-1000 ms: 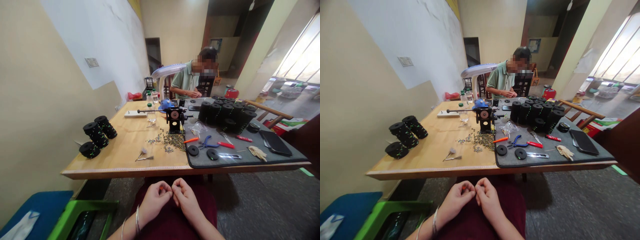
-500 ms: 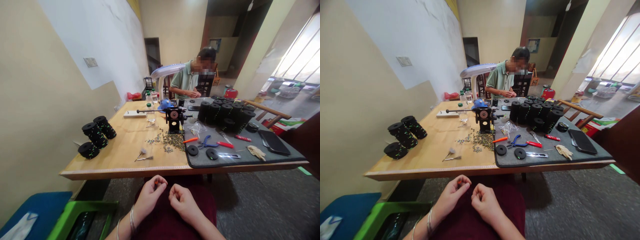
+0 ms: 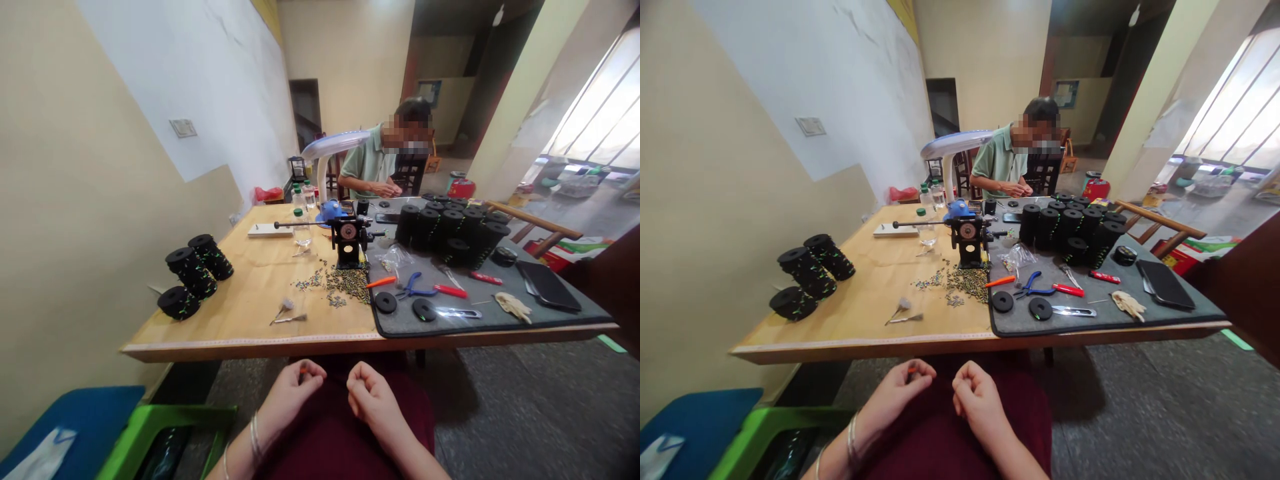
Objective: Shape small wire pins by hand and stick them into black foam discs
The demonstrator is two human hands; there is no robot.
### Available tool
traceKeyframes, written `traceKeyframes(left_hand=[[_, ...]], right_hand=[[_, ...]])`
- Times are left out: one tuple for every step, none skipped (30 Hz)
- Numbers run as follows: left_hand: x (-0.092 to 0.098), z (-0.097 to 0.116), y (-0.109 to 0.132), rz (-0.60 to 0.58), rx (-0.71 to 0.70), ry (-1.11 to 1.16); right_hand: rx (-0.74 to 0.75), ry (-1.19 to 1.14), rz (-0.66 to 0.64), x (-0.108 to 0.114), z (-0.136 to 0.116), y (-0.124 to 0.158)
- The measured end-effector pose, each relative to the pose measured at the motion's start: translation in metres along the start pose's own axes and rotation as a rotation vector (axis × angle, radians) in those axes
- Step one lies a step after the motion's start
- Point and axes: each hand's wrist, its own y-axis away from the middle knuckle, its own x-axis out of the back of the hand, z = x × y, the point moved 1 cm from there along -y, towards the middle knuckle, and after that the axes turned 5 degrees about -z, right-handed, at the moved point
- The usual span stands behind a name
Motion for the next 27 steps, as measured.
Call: traceKeyframes(left_hand=[[-0.004,0.000,0.002,-0.052,0.034,0.008],[-0.009,0.001,0.003,-0.090,0.061,0.030],[-0.014,0.003,0.004,-0.115,0.074,0.062],[-0.018,0.006,0.005,-0.127,0.073,0.100],[-0.022,0.008,0.004,-0.125,0.068,0.139],[-0.024,0.011,0.003,-0.113,0.063,0.175],[-0.026,0.013,0.002,-0.098,0.057,0.208],[-0.026,0.016,0.001,-0.086,0.049,0.236],[-0.026,0.018,0.000,-0.075,0.042,0.261],[-0.025,0.019,-0.001,-0.066,0.037,0.280],[-0.024,0.021,-0.001,-0.060,0.031,0.292],[-0.023,0.022,-0.001,-0.054,0.023,0.296],[-0.022,0.023,0.000,-0.046,0.015,0.294],[-0.021,0.023,0.000,-0.037,0.006,0.287],[-0.021,0.024,0.001,-0.027,-0.005,0.282],[-0.020,0.025,0.001,-0.013,-0.014,0.281],[-0.020,0.026,0.001,0.001,-0.019,0.283],[-0.019,0.027,0.001,0.014,-0.021,0.281],[-0.018,0.028,0.000,0.025,-0.026,0.267],[-0.018,0.028,0.000,0.033,-0.037,0.242],[-0.017,0.029,0.000,0.034,-0.053,0.208],[-0.017,0.030,0.000,0.030,-0.073,0.171],[-0.016,0.031,0.000,0.022,-0.091,0.138],[-0.016,0.031,0.000,0.014,-0.106,0.112],[-0.016,0.032,0.000,0.007,-0.117,0.088],[-0.016,0.032,0.001,0.006,-0.127,0.062],[-0.015,0.033,0.001,0.009,-0.135,0.037]], right_hand=[[-0.011,-0.010,-0.005,-0.001,-0.001,0.000],[-0.018,-0.012,-0.008,-0.001,-0.001,0.001],[-0.018,-0.007,-0.010,-0.002,-0.002,0.001],[-0.012,0.003,-0.013,-0.002,-0.002,0.001],[-0.002,0.014,-0.016,-0.002,-0.003,0.001],[0.007,0.027,-0.018,-0.003,-0.003,0.001],[0.014,0.035,-0.019,-0.002,-0.003,0.001],[0.018,0.042,-0.021,-0.002,-0.003,0.001],[0.019,0.048,-0.023,-0.002,-0.003,0.001],[0.019,0.051,-0.025,-0.002,-0.003,0.001],[0.018,0.053,-0.026,-0.002,-0.004,0.001],[0.018,0.055,-0.029,-0.002,-0.004,0.001],[0.018,0.055,-0.032,-0.002,-0.004,0.002],[0.019,0.055,-0.035,-0.002,-0.004,0.002],[0.022,0.053,-0.036,-0.003,-0.004,0.002],[0.027,0.053,-0.038,-0.003,-0.004,0.002],[0.028,0.055,-0.042,-0.003,-0.003,0.002],[0.026,0.060,-0.048,-0.002,-0.002,0.002],[0.020,0.066,-0.056,-0.002,-0.001,0.002],[0.014,0.073,-0.063,-0.001,0.000,0.001],[0.013,0.081,-0.065,-0.001,0.000,0.001],[0.021,0.087,-0.059,0.000,-0.001,0.000],[0.042,0.090,-0.048,0.001,-0.002,-0.001],[0.073,0.088,-0.036,0.002,-0.004,-0.002],[0.105,0.082,-0.027,0.002,-0.007,-0.004],[0.130,0.073,-0.025,0.002,-0.010,-0.005],[0.144,0.058,-0.036,0.000,-0.013,-0.007]])
